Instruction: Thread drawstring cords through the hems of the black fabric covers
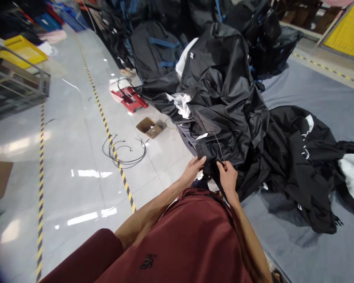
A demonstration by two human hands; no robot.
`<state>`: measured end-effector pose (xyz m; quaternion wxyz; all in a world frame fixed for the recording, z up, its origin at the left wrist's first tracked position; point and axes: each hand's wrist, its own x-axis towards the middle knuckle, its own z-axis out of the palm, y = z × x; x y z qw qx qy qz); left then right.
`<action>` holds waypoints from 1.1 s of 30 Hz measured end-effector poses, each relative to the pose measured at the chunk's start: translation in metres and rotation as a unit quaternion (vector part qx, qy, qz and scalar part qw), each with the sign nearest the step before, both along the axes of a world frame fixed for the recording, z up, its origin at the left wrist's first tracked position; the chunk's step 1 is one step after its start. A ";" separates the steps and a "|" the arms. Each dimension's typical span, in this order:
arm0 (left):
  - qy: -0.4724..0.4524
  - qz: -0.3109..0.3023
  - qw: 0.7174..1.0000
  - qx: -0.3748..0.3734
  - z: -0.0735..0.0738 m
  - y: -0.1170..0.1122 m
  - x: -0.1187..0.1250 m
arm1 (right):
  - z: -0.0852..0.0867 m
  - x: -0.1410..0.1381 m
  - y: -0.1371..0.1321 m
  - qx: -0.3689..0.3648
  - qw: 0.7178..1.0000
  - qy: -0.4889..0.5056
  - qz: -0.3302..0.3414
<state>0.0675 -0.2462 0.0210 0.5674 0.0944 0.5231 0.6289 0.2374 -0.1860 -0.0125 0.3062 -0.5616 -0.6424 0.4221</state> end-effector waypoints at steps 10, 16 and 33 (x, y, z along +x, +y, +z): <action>-0.241 0.009 0.960 -0.140 0.011 0.011 -0.002 | 0.047 0.061 -0.020 -0.007 0.999 0.046 0.028; -0.274 0.000 0.952 -0.135 0.017 0.015 -0.008 | 0.059 0.138 -0.070 0.035 0.995 -0.023 0.095; -0.278 -0.008 0.950 -0.139 0.026 0.014 -0.002 | 0.051 0.143 -0.085 0.126 0.980 -0.011 0.155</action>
